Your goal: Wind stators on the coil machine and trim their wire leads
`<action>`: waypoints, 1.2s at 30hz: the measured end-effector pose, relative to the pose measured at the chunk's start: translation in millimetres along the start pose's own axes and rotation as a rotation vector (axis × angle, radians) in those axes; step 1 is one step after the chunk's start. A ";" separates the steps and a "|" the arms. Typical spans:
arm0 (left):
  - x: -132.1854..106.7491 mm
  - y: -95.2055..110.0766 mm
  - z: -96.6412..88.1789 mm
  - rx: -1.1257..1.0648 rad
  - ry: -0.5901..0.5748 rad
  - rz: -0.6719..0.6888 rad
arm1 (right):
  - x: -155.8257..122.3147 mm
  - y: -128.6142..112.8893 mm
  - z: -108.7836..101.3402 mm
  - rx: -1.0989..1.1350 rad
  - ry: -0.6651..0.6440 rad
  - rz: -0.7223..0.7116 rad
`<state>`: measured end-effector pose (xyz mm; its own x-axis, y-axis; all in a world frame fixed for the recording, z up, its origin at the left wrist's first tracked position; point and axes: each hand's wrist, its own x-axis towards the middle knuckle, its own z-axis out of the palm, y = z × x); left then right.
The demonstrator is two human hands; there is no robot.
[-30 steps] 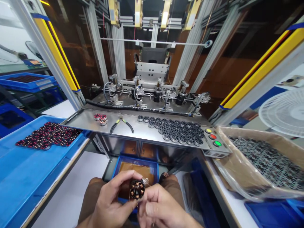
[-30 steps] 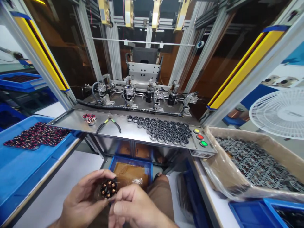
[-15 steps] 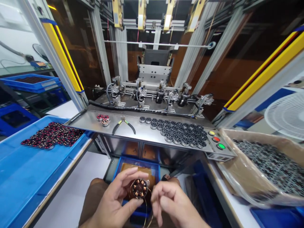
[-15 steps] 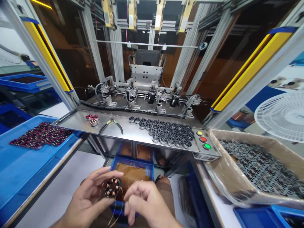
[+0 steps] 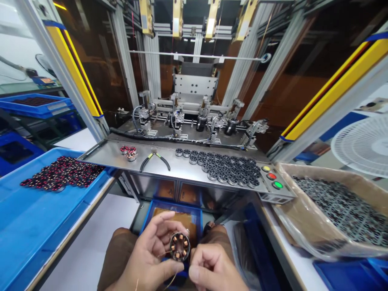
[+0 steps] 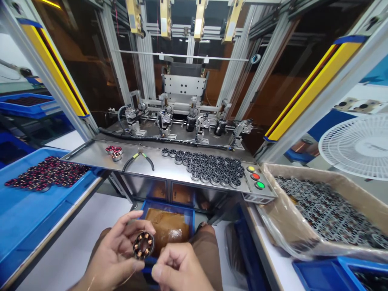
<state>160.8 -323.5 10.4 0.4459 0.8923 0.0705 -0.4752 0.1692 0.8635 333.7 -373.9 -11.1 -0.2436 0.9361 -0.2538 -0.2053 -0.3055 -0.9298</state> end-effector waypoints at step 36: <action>-4.2 -10.7 6.8 0.612 0.050 0.413 | -7.7 -4.1 20.3 -0.133 0.254 -0.523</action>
<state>169.1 -332.0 4.3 0.2799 0.8533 0.4398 -0.0825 -0.4351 0.8966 317.1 -383.4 0.1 0.0952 0.9739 0.2062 -0.1121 0.2163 -0.9699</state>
